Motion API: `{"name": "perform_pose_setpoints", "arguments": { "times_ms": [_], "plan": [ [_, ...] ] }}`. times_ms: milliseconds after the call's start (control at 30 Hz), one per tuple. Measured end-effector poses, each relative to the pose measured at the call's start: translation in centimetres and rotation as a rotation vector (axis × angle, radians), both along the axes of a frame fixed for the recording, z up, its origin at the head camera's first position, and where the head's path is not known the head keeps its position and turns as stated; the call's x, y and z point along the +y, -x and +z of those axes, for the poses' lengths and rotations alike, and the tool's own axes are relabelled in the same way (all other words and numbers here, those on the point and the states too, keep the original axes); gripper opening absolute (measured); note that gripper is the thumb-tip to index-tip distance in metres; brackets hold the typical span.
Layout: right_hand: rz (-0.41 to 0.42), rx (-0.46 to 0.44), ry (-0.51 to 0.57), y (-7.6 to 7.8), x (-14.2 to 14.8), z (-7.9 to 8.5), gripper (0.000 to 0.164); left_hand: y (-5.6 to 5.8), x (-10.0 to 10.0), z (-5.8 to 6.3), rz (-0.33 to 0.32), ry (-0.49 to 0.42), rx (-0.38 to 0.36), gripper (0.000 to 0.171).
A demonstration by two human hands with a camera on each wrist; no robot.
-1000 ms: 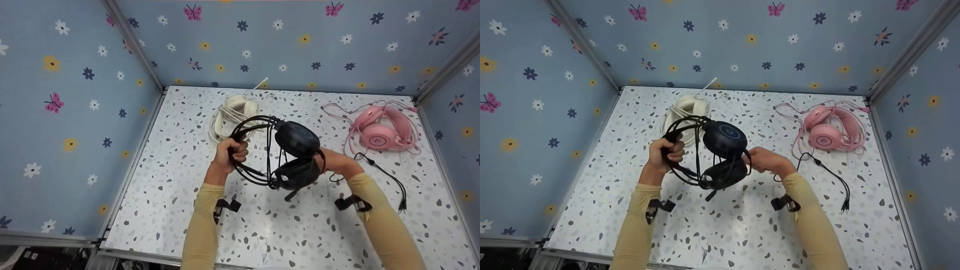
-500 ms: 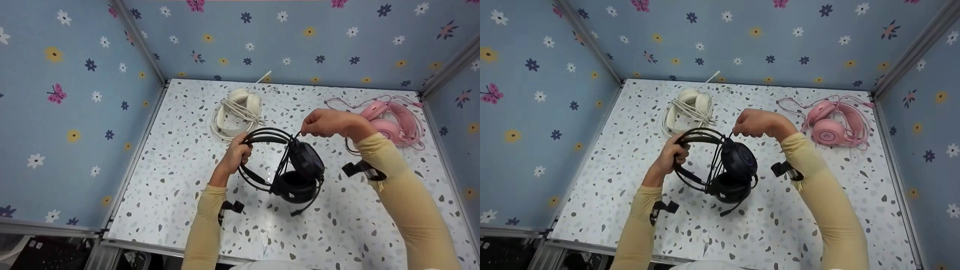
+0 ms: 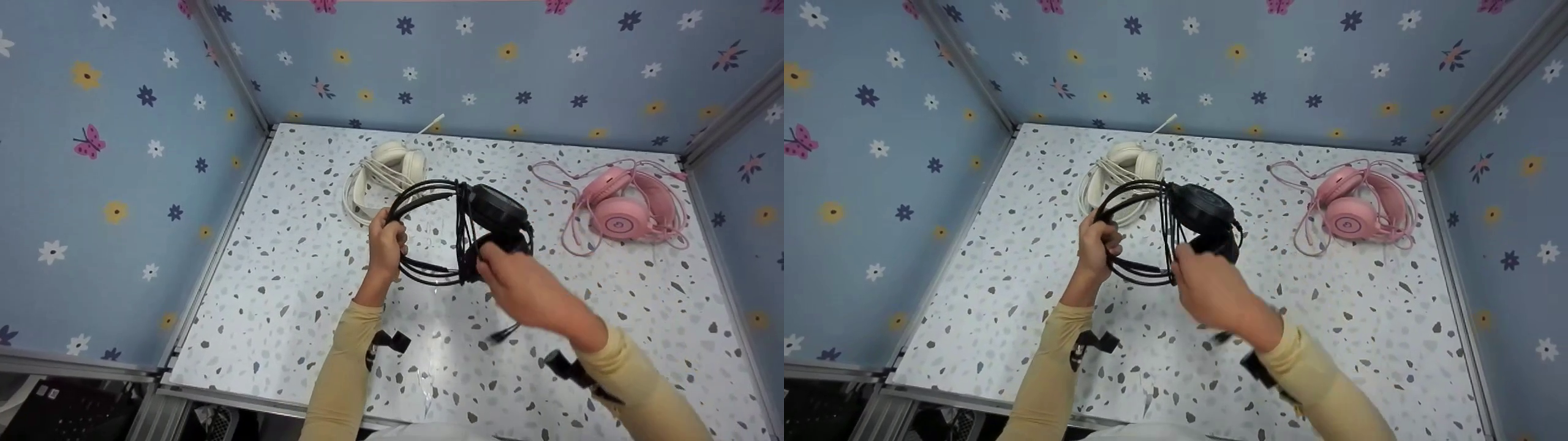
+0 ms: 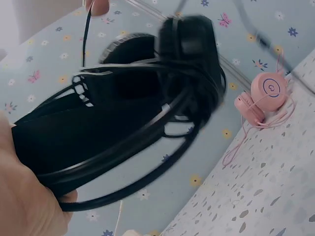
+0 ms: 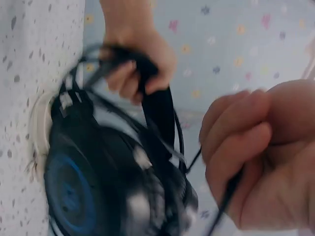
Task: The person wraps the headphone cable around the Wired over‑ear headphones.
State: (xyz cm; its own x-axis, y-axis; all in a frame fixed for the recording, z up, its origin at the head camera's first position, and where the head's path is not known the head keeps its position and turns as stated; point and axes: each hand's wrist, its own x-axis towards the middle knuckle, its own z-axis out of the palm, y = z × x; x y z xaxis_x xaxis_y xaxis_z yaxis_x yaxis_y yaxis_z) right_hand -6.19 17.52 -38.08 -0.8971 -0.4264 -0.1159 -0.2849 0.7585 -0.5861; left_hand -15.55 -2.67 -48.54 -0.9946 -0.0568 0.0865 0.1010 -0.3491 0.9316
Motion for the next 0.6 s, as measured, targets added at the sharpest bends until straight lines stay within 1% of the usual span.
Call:
{"name": "perform_pose_setpoints", "arguments": {
  "times_ms": [67, 100, 133, 167, 200, 233, 267, 333, 367, 433, 500, 567, 600],
  "plan": [
    [0.005, 0.121, -0.032, -2.0, -0.8, -1.6, 0.016, 0.2, 0.0, 0.1, 0.002, -0.084, -0.001, 0.008],
    [0.009, 0.164, -0.033, -2.8, -1.1, -2.5, 0.017, 0.3, 0.0, 0.1, -0.006, -0.123, 0.002, 0.009],
    [0.014, 0.181, -0.014, -3.5, -1.3, -3.5, 0.016, 0.3, -0.1, 0.2, -0.021, -0.163, 0.006, 0.009],
    [0.030, 0.166, 0.021, -3.9, -1.5, -4.4, 0.018, 0.4, -0.3, 0.2, -0.040, -0.200, 0.014, 0.010],
    [0.049, 0.129, 0.073, -4.2, -1.6, -5.5, 0.019, 0.5, -0.4, 0.1, -0.067, -0.247, 0.019, 0.011],
    [0.068, 0.088, 0.122, -4.4, -1.5, -6.6, 0.021, 0.5, -0.7, 0.1, -0.102, -0.303, 0.016, 0.012],
    [0.077, 0.027, 0.174, -4.3, -1.3, -7.8, 0.022, 0.5, -1.0, 0.1, -0.146, -0.365, 0.006, 0.013],
    [0.080, -0.107, 0.264, -3.8, -0.7, -9.9, 0.024, 0.6, -1.7, 0.0, -0.246, -0.506, -0.028, 0.012],
    [0.083, -0.158, 0.304, -3.2, -0.1, -10.9, 0.027, 0.7, -2.0, -0.1, -0.295, -0.571, -0.046, 0.011],
    [0.082, -0.223, 0.367, -1.8, 1.1, -12.7, 0.031, 0.8, -2.7, -0.1, -0.384, -0.674, -0.085, 0.011],
    [0.070, -0.308, 0.407, 0.0, 2.5, -13.8, 0.035, 1.0, -3.2, -0.1, -0.453, -0.717, -0.096, 0.013],
    [0.053, -0.426, 0.461, 1.8, 4.0, -14.6, 0.035, 0.9, -3.7, -0.2, -0.504, -0.708, -0.084, 0.012],
    [0.039, -0.471, 0.473, 2.6, 4.6, -14.8, 0.033, 0.8, -3.8, -0.3, -0.526, -0.686, -0.075, 0.010]
  ]
}}
